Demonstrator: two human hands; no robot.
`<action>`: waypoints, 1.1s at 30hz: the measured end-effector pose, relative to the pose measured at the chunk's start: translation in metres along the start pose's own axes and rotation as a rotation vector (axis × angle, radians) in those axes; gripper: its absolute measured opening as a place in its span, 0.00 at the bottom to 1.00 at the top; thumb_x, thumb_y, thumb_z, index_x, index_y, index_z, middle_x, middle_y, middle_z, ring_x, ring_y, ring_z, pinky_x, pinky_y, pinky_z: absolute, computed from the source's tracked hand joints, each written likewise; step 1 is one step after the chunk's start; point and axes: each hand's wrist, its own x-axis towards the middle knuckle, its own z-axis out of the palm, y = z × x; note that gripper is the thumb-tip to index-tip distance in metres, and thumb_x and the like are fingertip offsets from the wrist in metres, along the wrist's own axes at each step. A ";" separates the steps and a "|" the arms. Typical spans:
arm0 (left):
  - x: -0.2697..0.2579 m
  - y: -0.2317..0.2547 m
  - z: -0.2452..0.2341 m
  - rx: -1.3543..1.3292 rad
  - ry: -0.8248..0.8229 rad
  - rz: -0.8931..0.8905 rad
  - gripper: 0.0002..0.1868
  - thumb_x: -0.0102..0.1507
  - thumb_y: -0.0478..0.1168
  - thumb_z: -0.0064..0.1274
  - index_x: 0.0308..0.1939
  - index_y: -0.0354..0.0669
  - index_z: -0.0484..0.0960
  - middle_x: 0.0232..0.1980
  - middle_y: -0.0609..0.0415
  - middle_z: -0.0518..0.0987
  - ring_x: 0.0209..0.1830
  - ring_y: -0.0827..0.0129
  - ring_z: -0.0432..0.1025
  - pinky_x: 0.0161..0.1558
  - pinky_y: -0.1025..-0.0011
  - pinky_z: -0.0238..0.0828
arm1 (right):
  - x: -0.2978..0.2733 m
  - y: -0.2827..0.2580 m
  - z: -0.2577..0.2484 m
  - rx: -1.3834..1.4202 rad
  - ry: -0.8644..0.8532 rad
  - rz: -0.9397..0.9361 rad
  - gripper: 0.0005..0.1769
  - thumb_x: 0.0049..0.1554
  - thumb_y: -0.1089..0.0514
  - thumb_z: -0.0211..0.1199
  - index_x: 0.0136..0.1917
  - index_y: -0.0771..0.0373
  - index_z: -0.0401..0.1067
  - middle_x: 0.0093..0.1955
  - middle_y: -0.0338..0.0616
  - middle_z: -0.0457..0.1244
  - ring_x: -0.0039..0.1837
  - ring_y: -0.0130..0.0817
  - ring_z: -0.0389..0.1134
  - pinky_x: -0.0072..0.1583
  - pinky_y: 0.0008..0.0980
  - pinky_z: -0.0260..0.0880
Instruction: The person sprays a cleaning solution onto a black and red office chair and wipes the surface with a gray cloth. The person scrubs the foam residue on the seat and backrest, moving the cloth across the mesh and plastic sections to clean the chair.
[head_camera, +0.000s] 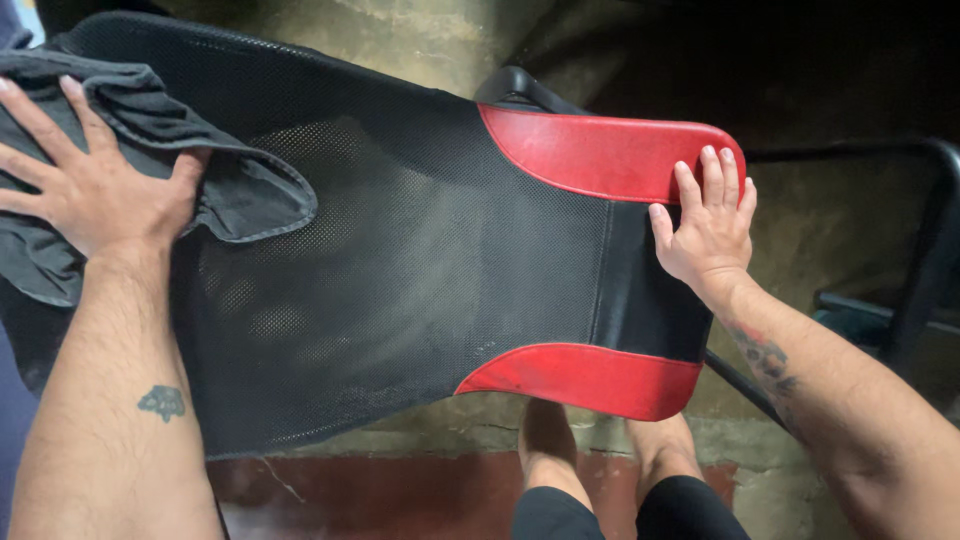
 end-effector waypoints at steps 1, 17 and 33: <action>0.005 0.000 0.004 -0.002 0.000 0.010 0.62 0.59 0.78 0.43 0.87 0.50 0.44 0.84 0.40 0.29 0.81 0.22 0.31 0.71 0.16 0.28 | 0.000 0.000 0.000 0.000 -0.001 0.002 0.39 0.64 0.41 0.57 0.80 0.65 0.61 0.87 0.61 0.44 0.88 0.55 0.36 0.80 0.65 0.36; 0.013 0.126 0.037 0.005 0.022 0.339 0.60 0.56 0.81 0.43 0.87 0.62 0.50 0.90 0.45 0.33 0.85 0.29 0.23 0.75 0.19 0.15 | 0.002 -0.005 0.002 -0.059 -0.036 0.027 0.41 0.63 0.38 0.57 0.81 0.63 0.61 0.87 0.58 0.42 0.88 0.53 0.35 0.80 0.65 0.34; -0.119 0.364 0.182 -0.262 -0.134 0.677 0.50 0.65 0.72 0.43 0.80 0.44 0.54 0.81 0.39 0.53 0.83 0.44 0.37 0.73 0.29 0.20 | 0.006 -0.010 -0.001 -0.006 0.005 -0.008 0.40 0.63 0.43 0.58 0.81 0.64 0.57 0.85 0.57 0.44 0.87 0.53 0.37 0.79 0.64 0.37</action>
